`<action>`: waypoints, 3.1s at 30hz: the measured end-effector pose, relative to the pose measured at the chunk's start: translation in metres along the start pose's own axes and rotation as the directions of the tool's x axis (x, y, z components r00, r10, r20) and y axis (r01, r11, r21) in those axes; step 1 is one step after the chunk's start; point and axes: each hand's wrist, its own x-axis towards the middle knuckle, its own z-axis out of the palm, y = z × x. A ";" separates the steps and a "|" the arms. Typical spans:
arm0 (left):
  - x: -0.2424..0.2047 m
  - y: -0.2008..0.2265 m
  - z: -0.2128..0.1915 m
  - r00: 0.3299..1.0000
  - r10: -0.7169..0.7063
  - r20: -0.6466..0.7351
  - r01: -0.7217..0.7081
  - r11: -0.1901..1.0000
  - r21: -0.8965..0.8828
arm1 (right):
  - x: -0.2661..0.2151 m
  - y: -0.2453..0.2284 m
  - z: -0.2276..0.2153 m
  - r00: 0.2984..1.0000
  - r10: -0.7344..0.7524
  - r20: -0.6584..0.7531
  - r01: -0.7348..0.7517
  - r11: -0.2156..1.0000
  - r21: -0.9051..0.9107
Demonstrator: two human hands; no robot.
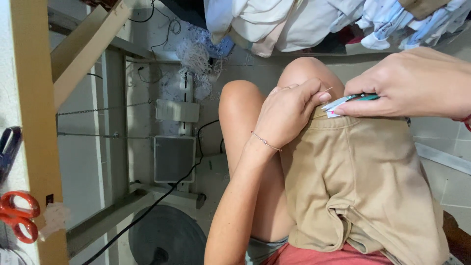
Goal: Trimming excess threads and labels from garments using snips
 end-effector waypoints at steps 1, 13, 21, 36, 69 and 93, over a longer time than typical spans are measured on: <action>0.001 -0.001 0.001 1.000 0.009 0.008 -0.009 1.000 0.025 | 0.002 0.000 0.001 0.999 -0.036 -0.017 0.035 0.998 -0.048; 0.000 0.008 -0.016 0.996 -0.066 0.058 0.073 0.991 -0.115 | 0.017 0.040 0.054 0.872 0.018 -0.489 0.277 0.805 0.525; -0.016 0.032 -0.011 0.957 0.187 -0.223 -0.180 0.982 0.052 | -0.014 0.030 0.072 0.950 0.177 -0.257 0.111 0.576 0.810; -0.101 0.070 0.041 0.935 -0.008 -0.355 -0.102 0.952 -0.289 | -0.079 -0.008 0.171 0.781 0.184 -0.596 0.280 0.750 0.599; -0.096 0.082 0.064 0.891 0.023 -0.453 0.053 0.987 0.154 | -0.109 -0.044 0.165 0.567 0.176 -0.805 0.164 0.933 0.319; -0.102 0.078 0.061 0.925 -0.069 -0.375 0.059 0.998 -0.039 | -0.103 -0.044 0.176 0.642 0.258 -0.722 0.284 0.795 0.536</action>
